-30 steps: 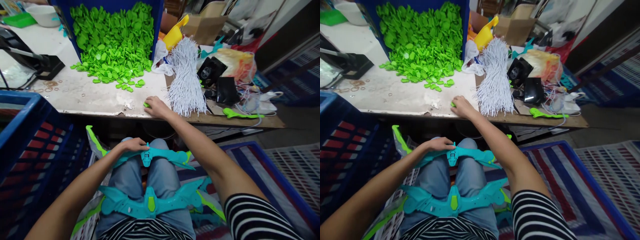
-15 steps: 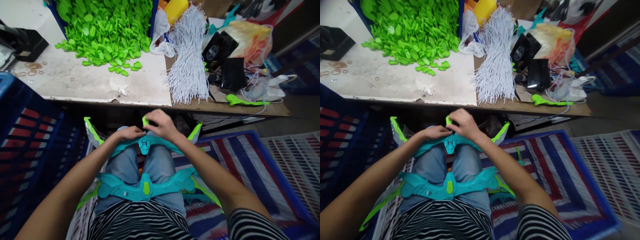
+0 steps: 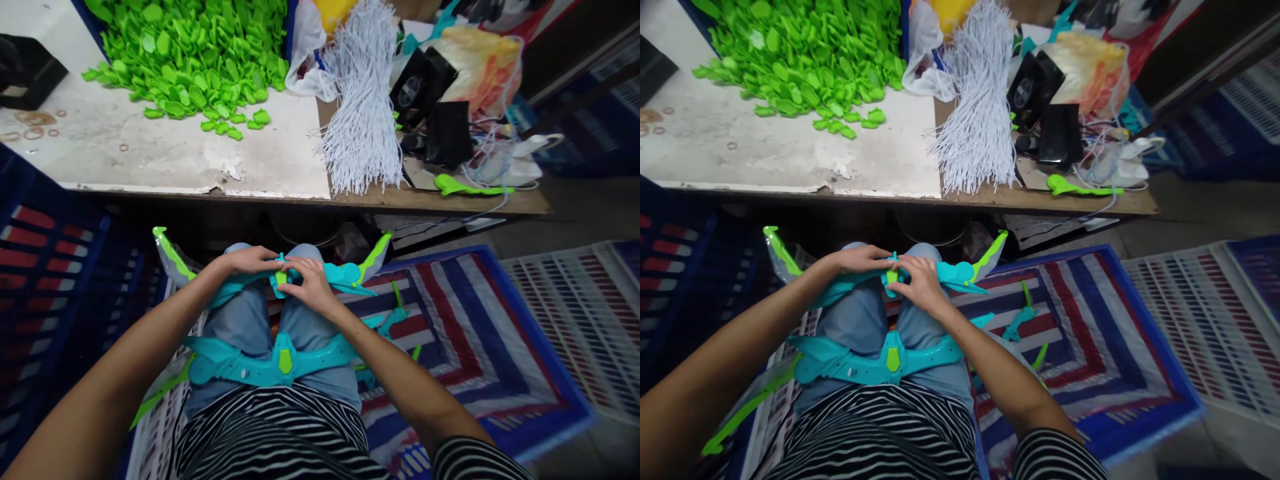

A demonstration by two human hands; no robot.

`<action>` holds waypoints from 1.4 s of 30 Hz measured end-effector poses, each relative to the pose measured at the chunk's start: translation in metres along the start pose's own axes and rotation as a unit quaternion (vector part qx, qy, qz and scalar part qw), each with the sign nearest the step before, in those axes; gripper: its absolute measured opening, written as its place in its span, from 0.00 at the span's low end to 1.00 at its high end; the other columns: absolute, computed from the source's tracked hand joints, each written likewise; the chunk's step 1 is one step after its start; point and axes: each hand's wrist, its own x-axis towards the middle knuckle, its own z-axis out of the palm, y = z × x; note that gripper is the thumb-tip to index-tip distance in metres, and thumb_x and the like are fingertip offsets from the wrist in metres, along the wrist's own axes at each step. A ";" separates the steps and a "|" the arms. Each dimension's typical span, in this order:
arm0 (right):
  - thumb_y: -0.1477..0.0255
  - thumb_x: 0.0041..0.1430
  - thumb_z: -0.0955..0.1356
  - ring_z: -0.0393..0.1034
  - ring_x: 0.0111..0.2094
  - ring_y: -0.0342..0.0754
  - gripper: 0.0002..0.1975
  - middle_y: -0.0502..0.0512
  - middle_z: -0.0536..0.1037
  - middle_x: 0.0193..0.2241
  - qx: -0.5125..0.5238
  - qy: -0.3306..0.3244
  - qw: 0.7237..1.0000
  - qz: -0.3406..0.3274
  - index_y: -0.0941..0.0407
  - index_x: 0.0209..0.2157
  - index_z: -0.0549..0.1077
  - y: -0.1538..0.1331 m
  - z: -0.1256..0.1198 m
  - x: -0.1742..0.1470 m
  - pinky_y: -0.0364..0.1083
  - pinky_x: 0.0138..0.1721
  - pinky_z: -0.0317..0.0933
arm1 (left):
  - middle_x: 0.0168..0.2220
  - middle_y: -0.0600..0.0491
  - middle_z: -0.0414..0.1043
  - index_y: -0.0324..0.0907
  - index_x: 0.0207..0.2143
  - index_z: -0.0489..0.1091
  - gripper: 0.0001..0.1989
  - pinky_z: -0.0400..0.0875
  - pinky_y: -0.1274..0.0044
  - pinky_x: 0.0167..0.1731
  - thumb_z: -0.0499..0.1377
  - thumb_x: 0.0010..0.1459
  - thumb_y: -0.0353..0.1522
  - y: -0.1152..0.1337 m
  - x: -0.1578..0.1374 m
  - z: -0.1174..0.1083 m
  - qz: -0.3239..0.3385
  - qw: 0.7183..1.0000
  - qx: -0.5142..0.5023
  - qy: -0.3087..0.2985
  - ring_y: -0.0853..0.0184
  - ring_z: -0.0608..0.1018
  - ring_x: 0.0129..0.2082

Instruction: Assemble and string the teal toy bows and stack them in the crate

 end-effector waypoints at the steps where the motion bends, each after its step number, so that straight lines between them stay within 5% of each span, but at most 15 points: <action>1: 0.62 0.46 0.75 0.68 0.48 0.56 0.24 0.56 0.75 0.46 0.008 -0.017 0.999 0.033 0.52 0.45 0.71 -0.002 -0.001 0.002 0.56 0.50 0.57 | 0.31 0.53 0.71 0.38 0.35 0.71 0.27 0.59 0.79 0.30 0.55 0.48 0.52 0.001 -0.001 0.000 -0.002 1.000 0.009 -0.002 0.65 0.69 0.32; 4: 0.62 0.41 0.77 0.68 0.48 0.57 0.35 0.56 0.75 0.47 0.009 -0.070 0.994 0.087 0.53 0.51 0.66 -0.008 -0.005 0.010 0.55 0.49 0.55 | 0.29 0.53 0.69 0.37 0.33 0.70 0.28 0.60 0.79 0.29 0.57 0.44 0.53 0.003 0.000 0.001 -0.027 0.999 0.022 0.009 0.65 0.69 0.30; 11: 0.63 0.41 0.77 0.66 0.50 0.58 0.31 0.55 0.74 0.49 -0.023 -0.070 0.994 0.083 0.51 0.48 0.69 -0.018 -0.004 0.010 0.55 0.47 0.53 | 0.27 0.55 0.68 0.38 0.30 0.70 0.23 0.59 0.78 0.28 0.59 0.39 0.49 0.010 -0.001 0.007 -0.071 0.996 0.012 0.049 0.66 0.69 0.29; 17: 0.60 0.44 0.76 0.65 0.51 0.58 0.49 0.61 0.72 0.51 -0.047 -0.108 0.988 0.103 0.57 0.63 0.53 -0.019 -0.004 0.010 0.55 0.51 0.52 | 0.25 0.55 0.66 0.39 0.27 0.67 0.23 0.56 0.78 0.25 0.58 0.41 0.51 0.010 -0.001 0.003 -0.081 0.995 0.045 0.021 0.67 0.67 0.27; 22: 0.56 0.48 0.73 0.64 0.51 0.61 0.40 0.64 0.73 0.49 -0.123 -0.174 0.974 0.082 0.58 0.59 0.62 -0.019 -0.008 0.015 0.54 0.48 0.53 | 0.24 0.55 0.65 0.39 0.27 0.67 0.23 0.57 0.79 0.25 0.58 0.43 0.51 0.005 0.004 0.006 -0.067 0.995 0.061 0.027 0.68 0.66 0.26; 30: 0.57 0.48 0.74 0.65 0.49 0.59 0.37 0.63 0.75 0.46 -0.138 -0.148 0.977 0.065 0.58 0.56 0.65 -0.024 -0.004 0.013 0.54 0.47 0.54 | 0.25 0.54 0.68 0.36 0.31 0.70 0.22 0.59 0.79 0.26 0.59 0.49 0.48 0.005 0.000 0.011 -0.028 0.990 0.124 0.062 0.66 0.70 0.27; 35: 0.62 0.48 0.74 0.69 0.46 0.56 0.31 0.61 0.76 0.45 0.004 -0.194 0.981 0.006 0.58 0.53 0.69 -0.022 -0.042 0.016 0.52 0.46 0.61 | 0.37 0.47 0.74 0.39 0.47 0.70 0.21 0.66 0.76 0.33 0.60 0.55 0.42 0.024 -0.027 0.035 -0.020 0.956 0.249 0.153 0.60 0.75 0.35; 38: 0.63 0.58 0.67 0.73 0.41 0.51 0.18 0.55 0.79 0.40 0.106 -0.116 0.987 -0.022 0.55 0.47 0.74 -0.020 -0.074 0.052 0.49 0.43 0.65 | 0.47 0.43 0.70 0.46 0.55 0.65 0.19 0.68 0.70 0.42 0.54 0.62 0.33 0.022 -0.040 0.061 0.005 0.907 0.344 0.243 0.57 0.74 0.44; 42: 0.70 0.61 0.63 0.69 0.46 0.53 0.13 0.56 0.77 0.42 -0.049 0.055 0.997 -0.032 0.55 0.42 0.77 -0.024 -0.087 0.146 0.53 0.51 0.61 | 0.60 0.42 0.58 0.52 0.58 0.63 0.26 0.64 0.60 0.51 0.49 0.61 0.23 0.008 -0.042 0.096 0.010 0.892 0.345 0.293 0.53 0.68 0.55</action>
